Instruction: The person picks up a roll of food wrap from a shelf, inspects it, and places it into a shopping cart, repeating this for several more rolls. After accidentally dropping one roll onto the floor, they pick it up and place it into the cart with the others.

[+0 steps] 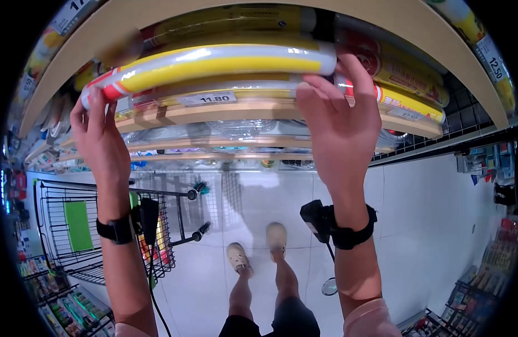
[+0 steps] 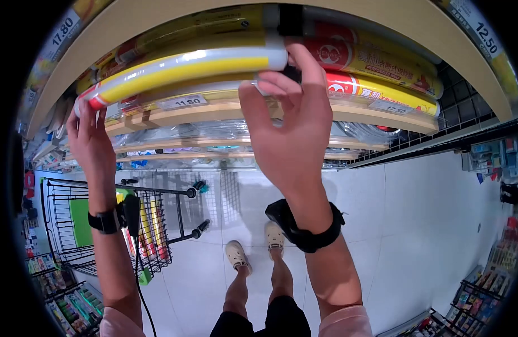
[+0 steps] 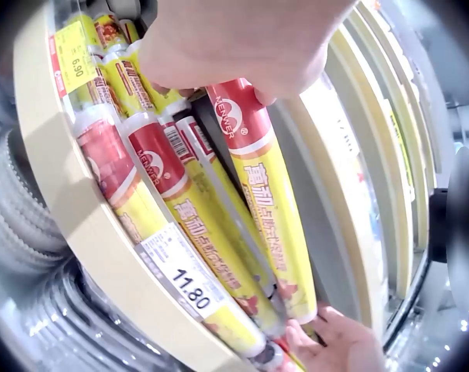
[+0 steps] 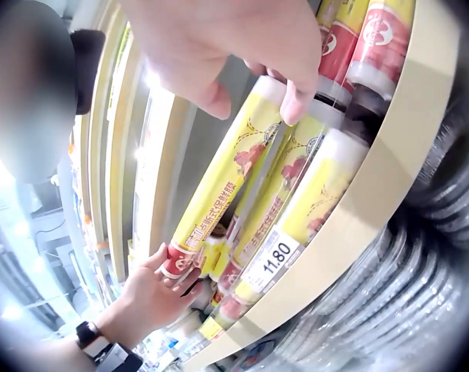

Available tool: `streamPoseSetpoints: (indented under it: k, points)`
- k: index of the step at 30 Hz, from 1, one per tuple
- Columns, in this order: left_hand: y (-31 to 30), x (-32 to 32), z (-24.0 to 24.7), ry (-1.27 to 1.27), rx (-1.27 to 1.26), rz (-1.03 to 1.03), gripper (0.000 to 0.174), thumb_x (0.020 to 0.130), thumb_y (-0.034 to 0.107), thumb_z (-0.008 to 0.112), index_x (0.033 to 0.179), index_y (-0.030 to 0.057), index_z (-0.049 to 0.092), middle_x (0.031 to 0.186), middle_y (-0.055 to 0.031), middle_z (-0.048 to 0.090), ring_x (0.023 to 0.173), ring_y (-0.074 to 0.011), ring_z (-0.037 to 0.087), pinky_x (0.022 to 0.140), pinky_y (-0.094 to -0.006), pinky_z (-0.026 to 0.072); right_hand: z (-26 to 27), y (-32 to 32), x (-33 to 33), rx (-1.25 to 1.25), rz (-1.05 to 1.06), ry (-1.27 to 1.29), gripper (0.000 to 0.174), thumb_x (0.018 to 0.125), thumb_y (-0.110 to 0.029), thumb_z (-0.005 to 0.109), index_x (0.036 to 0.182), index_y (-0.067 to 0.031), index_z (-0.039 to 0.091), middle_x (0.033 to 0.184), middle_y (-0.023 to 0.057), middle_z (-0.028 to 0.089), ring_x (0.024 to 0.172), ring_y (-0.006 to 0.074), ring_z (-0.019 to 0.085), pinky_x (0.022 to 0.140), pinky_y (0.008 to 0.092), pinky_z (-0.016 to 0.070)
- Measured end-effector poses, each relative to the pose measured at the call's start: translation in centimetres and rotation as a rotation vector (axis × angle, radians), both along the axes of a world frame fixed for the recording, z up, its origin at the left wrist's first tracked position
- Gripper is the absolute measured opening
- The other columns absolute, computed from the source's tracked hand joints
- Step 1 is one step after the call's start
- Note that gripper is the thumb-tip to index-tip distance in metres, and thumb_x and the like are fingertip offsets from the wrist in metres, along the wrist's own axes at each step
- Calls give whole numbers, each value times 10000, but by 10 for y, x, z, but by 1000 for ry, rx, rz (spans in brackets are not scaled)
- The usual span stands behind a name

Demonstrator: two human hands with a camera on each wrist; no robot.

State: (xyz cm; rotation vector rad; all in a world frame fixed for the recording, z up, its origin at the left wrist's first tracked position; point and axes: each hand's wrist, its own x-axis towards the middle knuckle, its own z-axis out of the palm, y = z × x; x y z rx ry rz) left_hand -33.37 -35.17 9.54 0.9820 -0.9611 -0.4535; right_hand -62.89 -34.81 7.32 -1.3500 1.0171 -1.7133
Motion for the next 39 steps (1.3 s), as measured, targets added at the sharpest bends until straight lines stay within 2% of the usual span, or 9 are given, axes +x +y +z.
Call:
streamPoseSetpoints:
  k: [6,12,16,20,25,27,31,34,39]
  points:
    - [125,-6,-20,150,253,-96,319,1019,141,492,1310,12,478,1335,-187,539,1143,-215,581,990,-333,464,-15,65,-14,257,126,-9,568,840,28,703,1350,11,454,1226,99,424,1026,169,590,867,273,516]
    - [256,-19,-34,354,705,15,323,1026,178,489,1300,11,527,1221,-125,586,1084,-197,608,913,-328,505,-33,154,-43,730,421,111,405,933,15,585,1324,45,482,1279,143,556,1003,186,645,827,286,560]
    - [301,-25,13,392,849,-152,321,979,81,546,1293,12,536,1230,-101,578,1037,-206,635,881,-365,557,-18,202,-70,780,482,-3,415,933,-14,601,1333,20,495,1180,148,601,960,190,676,806,280,560]
    - [310,-23,70,373,893,-233,399,939,-19,558,1334,-3,505,1210,-114,579,1027,-202,634,844,-342,586,32,206,-83,727,508,42,398,944,-63,607,1324,9,512,1103,123,629,852,166,703,750,235,539]
    - [284,-35,139,382,736,-148,259,976,248,596,1104,24,570,978,-64,627,765,-113,617,606,-232,497,103,177,-85,651,509,55,325,966,-123,591,1260,11,564,1128,119,619,821,160,661,739,271,556]
    - [269,-36,159,362,675,-123,278,982,311,586,1013,35,579,852,-50,628,645,-97,589,540,-219,456,116,162,-82,586,547,-83,306,975,-116,571,1254,8,571,1170,112,604,891,160,637,762,294,557]
    - [252,-41,191,358,690,-127,365,983,383,568,901,29,598,648,-5,594,507,-75,542,460,-207,423,159,147,-76,522,587,-134,329,933,-76,585,1250,8,556,1158,138,588,794,176,649,733,280,543]
    - [252,-51,198,334,554,-91,299,985,324,575,1045,31,575,816,-61,640,600,-107,592,521,-244,478,163,141,-80,553,559,-108,317,930,-95,591,1231,3,562,1045,127,612,732,162,637,674,261,521]
    - [268,-49,185,252,674,-244,282,984,309,579,1067,40,565,862,-69,640,630,-117,603,534,-255,484,156,144,-95,642,553,-109,297,955,-189,613,1178,5,580,856,80,619,655,119,618,579,235,491]
